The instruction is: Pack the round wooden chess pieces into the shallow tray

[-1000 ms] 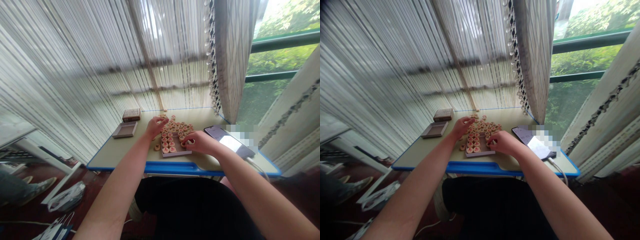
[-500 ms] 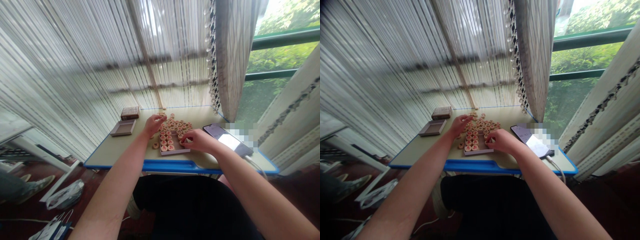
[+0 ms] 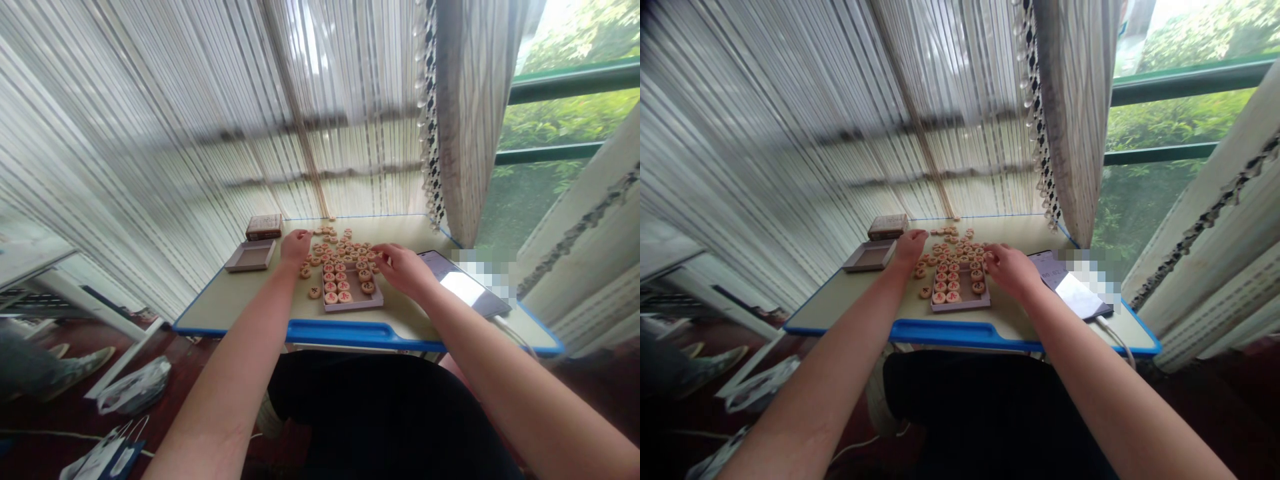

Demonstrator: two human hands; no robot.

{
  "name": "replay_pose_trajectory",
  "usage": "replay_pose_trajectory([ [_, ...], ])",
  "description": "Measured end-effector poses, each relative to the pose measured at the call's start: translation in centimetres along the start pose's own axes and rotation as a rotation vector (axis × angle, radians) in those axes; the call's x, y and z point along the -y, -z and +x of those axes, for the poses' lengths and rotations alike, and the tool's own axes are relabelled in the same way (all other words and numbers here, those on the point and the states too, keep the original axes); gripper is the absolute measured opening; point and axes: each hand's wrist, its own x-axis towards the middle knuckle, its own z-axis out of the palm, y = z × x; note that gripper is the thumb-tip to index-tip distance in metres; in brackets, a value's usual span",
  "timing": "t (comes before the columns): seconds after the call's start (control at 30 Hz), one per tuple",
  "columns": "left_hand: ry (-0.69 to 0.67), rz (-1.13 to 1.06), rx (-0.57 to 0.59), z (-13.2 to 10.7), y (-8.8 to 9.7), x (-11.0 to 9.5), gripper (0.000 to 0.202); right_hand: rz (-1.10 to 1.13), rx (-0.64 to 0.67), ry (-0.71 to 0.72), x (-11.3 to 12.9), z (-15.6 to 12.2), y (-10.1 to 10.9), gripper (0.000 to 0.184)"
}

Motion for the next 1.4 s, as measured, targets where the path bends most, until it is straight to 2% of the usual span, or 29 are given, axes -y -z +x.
replay_pose_trajectory([
  [0.07, 0.054, 0.12, 0.077, -0.1, -0.2, 0.2, 0.033, 0.008, -0.061, 0.028, -0.5, 0.6, -0.8, 0.032],
  [0.17, 0.07, 0.198, 0.151, -0.3, -0.4, 0.3, 0.03, 0.025, -0.075, 0.081, -1.3, 1.5, -2.1, 0.032],
  [0.33, 0.012, 0.213, 0.214, -0.5, -0.5, 0.1, 0.028, 0.028, -0.086, 0.0, -2.8, 2.2, -3.2, 0.033],
  [0.4, -0.02, 0.204, 0.219, -0.6, -0.6, 0.0, 0.028, 0.04, -0.091, -0.033, -3.1, 2.3, -3.4, 0.033],
  [0.5, -0.047, 0.175, 0.213, -0.7, -0.6, -0.1, 0.028, 0.061, -0.02, -0.068, -3.2, 2.2, -3.6, 0.032],
  [0.57, -0.045, 0.162, 0.199, -0.8, -0.6, -0.2, 0.027, 0.053, 0.029, -0.092, -3.2, 2.2, -3.6, 0.031],
  [0.63, -0.03, 0.152, 0.168, -0.8, -0.5, -0.4, 0.027, 0.034, 0.021, -0.107, -3.2, 2.3, -3.7, 0.031],
  [0.73, -0.02, 0.146, 0.107, -0.6, -0.3, -0.5, 0.028, 0.01, -0.027, -0.138, -3.4, 3.2, -4.0, 0.035],
  [0.87, -0.064, 0.141, 0.106, -0.7, -0.2, -0.6, 0.028, -0.03, 0.016, -0.202, -3.6, 5.3, -5.0, 0.036],
  [0.97, -0.137, 0.143, 0.195, -1.2, -0.1, -1.0, 0.027, -0.029, 0.077, -0.171, -3.7, 6.3, -5.7, 0.031],
  [1.03, -0.26, 0.126, 0.306, -1.7, -0.1, -1.5, 0.028, -0.012, 0.11, -0.128, -3.7, 6.4, -5.8, 0.03],
  [1.13, -0.372, 0.143, 0.501, -2.2, -0.1, -2.0, 0.031, -0.008, 0.094, -0.066, -3.9, 6.0, -5.6, 0.029],
  [1.2, -0.412, 0.172, 0.576, -2.3, -0.1, -2.1, 0.034, -0.016, 0.082, -0.051, -4.0, 5.8, -5.4, 0.029],
  [1.4, -0.432, 0.226, 0.578, -1.8, 0.0, -1.4, 0.032, 0.079, 0.022, 0.004, -3.1, 5.2, -5.2, 0.032],
])
